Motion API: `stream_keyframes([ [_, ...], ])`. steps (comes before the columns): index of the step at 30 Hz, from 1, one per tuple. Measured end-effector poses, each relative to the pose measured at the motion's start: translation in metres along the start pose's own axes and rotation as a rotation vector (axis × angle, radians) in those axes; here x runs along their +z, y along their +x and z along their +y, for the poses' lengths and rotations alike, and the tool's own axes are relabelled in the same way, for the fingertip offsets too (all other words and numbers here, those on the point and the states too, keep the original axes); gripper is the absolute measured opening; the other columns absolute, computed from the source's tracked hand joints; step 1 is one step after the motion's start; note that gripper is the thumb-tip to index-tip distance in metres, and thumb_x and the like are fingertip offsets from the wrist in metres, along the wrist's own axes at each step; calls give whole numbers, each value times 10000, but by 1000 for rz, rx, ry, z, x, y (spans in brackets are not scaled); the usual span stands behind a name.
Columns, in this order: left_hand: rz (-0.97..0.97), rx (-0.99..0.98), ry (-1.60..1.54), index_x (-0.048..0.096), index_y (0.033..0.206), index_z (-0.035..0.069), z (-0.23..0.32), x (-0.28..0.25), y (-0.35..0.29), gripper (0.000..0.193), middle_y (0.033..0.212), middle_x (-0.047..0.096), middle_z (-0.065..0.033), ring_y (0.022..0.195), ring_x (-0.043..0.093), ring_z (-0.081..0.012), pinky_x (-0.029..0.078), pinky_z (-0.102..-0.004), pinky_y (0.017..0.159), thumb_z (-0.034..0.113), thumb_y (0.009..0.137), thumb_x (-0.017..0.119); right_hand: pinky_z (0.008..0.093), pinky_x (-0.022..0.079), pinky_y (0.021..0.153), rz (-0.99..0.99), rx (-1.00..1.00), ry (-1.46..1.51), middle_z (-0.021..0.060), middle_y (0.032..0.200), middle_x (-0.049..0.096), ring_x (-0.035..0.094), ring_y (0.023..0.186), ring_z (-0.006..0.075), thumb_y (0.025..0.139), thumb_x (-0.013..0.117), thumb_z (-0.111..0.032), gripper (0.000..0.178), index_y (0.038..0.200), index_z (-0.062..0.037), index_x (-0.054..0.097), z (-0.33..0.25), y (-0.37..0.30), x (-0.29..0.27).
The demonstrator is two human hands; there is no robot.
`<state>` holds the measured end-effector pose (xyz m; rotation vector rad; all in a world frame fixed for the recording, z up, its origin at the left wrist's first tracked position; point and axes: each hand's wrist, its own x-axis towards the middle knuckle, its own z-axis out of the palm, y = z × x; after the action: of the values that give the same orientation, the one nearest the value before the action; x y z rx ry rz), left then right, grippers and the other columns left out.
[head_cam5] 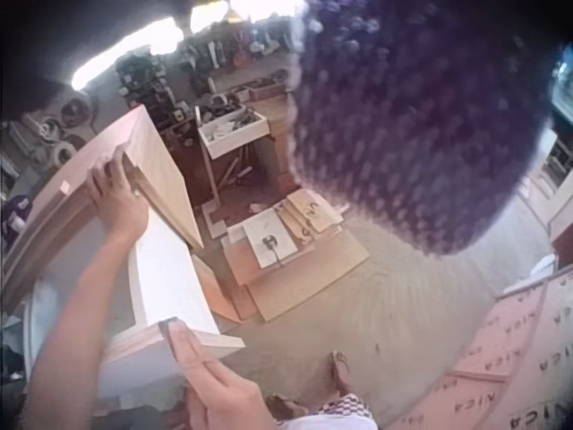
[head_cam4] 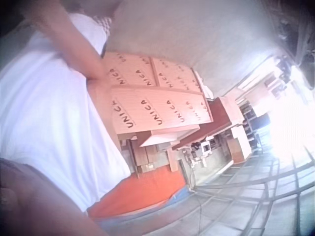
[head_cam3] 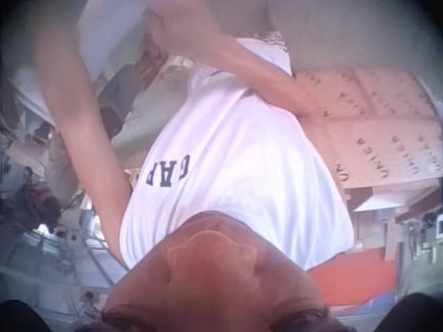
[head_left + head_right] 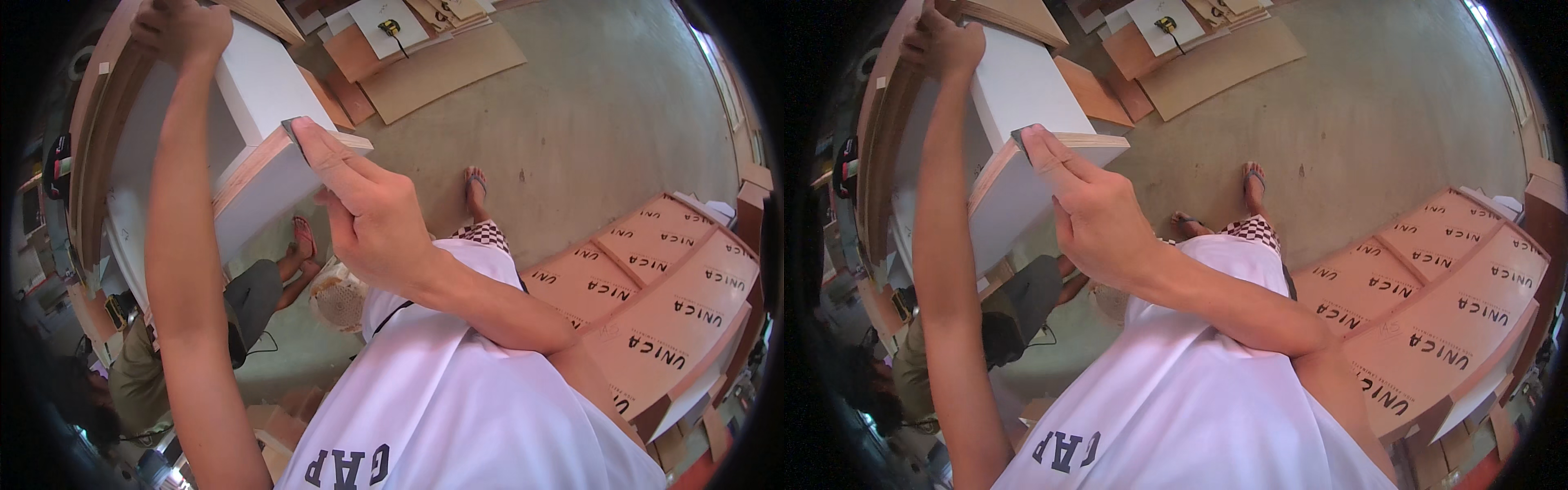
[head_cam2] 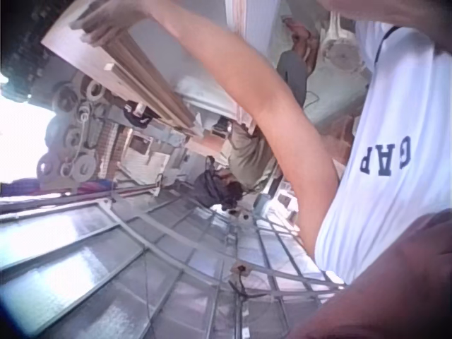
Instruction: The person assembles a wooden cabinet by attaching side panels and shelves using a utility knife to trim edges and a power drill to fasten components. Another person assists by holding parts and using a drill.
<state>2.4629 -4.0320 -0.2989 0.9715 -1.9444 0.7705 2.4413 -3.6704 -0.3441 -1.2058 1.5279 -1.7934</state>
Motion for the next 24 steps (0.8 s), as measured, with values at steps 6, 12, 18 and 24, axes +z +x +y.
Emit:
stream_keyframes([
  [6, -36, 8, -30, 354, 1648, 260, 7, 3, 2, 872, 1619, 405, -213, 1526, 310, -481, 230, -610, 1296, 4, 885, 690, 404, 655, 939, 20, -21, -66, 224, 1520, 628, 730, 1216, 392, 844, 521, 210, 837, 1623, -94, 511, 5, 2, -3],
  [12, -69, -6, 12, 349, 1652, 263, -1, 1, -6, 900, 1618, 402, -221, 1526, 308, -490, 224, -614, 1296, -11, 869, 699, 410, 642, 939, -29, 89, -47, 224, 1506, 636, 723, 1192, 430, 814, 518, 226, 859, 1615, -85, 515, 10, -11, -4],
  [18, -117, 39, -17, 314, 1673, 243, 0, -4, -7, 935, 1637, 394, -222, 1536, 293, -488, 206, -623, 1300, -14, 862, 701, 419, 644, 955, 7, 70, -65, 230, 1501, 638, 722, 1192, 424, 808, 537, 223, 855, 1611, -70, 511, 7, -8, -6],
  [24, -285, 39, -147, 217, 1650, 151, -12, 1, 0, 937, 1678, 290, -347, 1529, 177, -597, 28, -699, 1278, 300, 865, 706, 431, 622, 987, 58, 75, -61, 249, 1508, 626, 711, 1200, 446, 795, 558, 203, 841, 1595, -55, 531, 11, -17, 3],
])
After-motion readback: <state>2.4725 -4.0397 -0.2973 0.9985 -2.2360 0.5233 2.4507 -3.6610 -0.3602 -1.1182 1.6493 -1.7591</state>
